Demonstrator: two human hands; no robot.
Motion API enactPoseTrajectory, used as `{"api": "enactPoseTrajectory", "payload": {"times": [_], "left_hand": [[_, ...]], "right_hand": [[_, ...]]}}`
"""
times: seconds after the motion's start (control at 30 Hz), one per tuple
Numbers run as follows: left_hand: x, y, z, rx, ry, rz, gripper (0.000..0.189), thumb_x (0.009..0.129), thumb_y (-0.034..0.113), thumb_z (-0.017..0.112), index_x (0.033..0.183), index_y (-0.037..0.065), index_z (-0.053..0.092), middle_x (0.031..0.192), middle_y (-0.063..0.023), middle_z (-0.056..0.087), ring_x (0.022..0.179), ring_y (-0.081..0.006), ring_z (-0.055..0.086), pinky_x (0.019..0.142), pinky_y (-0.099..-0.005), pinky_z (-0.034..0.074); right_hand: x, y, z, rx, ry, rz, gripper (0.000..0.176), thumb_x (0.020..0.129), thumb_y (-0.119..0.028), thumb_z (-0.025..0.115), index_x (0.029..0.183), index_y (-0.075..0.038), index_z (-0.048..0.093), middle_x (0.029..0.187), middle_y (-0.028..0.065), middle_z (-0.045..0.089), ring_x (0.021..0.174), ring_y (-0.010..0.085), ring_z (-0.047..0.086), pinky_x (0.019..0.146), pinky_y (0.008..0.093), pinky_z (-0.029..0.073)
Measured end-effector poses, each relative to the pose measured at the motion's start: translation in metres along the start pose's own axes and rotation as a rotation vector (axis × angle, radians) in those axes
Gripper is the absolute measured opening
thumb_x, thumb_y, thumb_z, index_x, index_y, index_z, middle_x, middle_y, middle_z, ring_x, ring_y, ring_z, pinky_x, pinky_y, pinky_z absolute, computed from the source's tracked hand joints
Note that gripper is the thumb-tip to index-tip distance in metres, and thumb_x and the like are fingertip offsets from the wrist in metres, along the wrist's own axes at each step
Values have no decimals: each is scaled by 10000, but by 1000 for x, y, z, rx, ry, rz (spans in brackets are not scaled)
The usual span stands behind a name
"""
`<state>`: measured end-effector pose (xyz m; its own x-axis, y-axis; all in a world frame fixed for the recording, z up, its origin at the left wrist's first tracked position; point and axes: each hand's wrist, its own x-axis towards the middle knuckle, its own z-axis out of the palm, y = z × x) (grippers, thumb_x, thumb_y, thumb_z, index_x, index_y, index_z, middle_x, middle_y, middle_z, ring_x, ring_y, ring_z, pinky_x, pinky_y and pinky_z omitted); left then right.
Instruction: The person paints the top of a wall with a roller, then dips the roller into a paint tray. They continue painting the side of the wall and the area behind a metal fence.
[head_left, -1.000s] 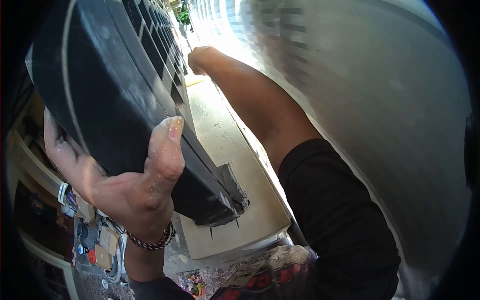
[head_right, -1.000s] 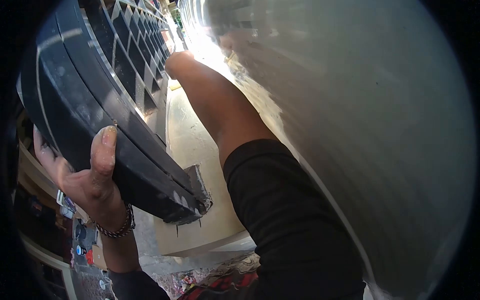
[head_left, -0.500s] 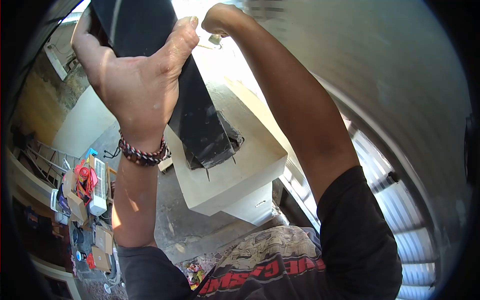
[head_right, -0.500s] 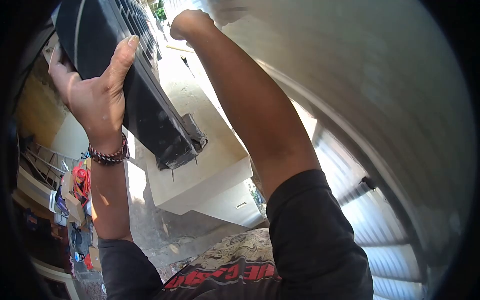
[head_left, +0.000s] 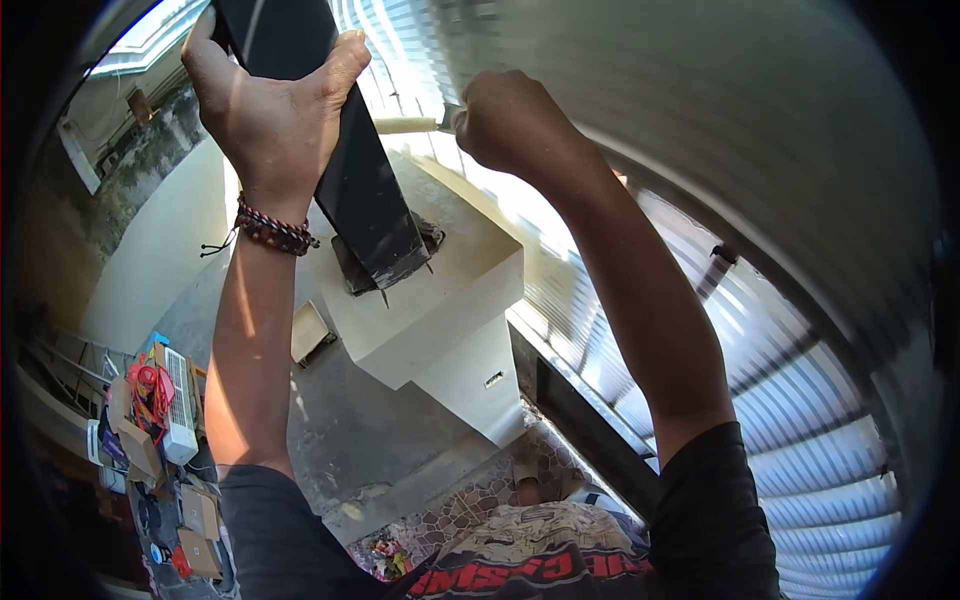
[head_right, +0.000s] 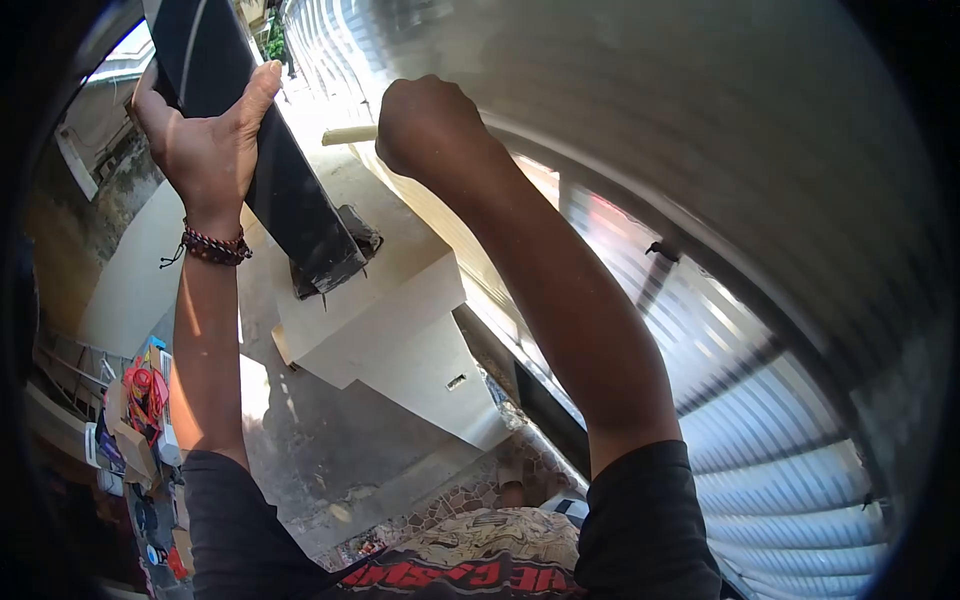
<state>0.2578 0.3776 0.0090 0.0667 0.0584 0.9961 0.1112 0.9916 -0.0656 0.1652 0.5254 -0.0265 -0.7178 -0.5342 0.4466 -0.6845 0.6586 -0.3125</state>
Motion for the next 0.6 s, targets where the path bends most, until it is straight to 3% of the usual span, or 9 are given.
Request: {"api": "enactPoseTrajectory", "payload": {"times": [0.13,0.17,0.2,0.27,0.4,0.6], "left_hand": [[0,-5,-1,-113,-40,37,793,646,289,893,1197,-91,469,1149,-162,497,1043,-242,542,904,-341,468],[1,-3,-1,-2,-12,80,831,620,258,902,1220,-63,425,1083,-165,540,979,-258,578,815,-332,505],[2,-1,-1,-2,-9,83,831,620,258,902,1220,-63,425,1083,-165,540,979,-258,578,815,-332,505],[1,0,-1,-55,-17,8,819,641,268,895,1224,-94,448,1149,-174,510,1037,-249,546,913,-342,459],[1,-3,1,-20,6,17,838,637,282,895,1234,-90,438,1154,-173,508,1045,-255,544,916,-345,456],[-3,-8,2,-2,4,-26,860,619,326,896,1229,-78,442,1112,-176,545,1052,-253,548,911,-350,459]], "right_hand": [[-4,17,26,-59,-12,-179,185,777,-31,557,900,3,690,860,209,673,806,334,676,722,422,544],[-12,20,22,-58,-9,-178,185,777,-31,557,900,3,690,860,209,673,806,334,676,722,422,544],[-22,23,19,-45,-16,-170,185,768,-23,558,894,-1,692,859,204,673,799,326,675,721,418,543],[-50,27,5,-33,-23,-169,187,759,-16,559,887,-5,695,858,199,673,793,319,673,720,414,542],[-89,24,-21,-9,-33,-150,185,755,-16,566,880,-22,702,867,182,674,787,308,671,724,399,538],[-43,14,-1,-61,-81,-132,176,757,-31,586,883,-39,709,867,168,677,794,291,677,714,401,543]]}}
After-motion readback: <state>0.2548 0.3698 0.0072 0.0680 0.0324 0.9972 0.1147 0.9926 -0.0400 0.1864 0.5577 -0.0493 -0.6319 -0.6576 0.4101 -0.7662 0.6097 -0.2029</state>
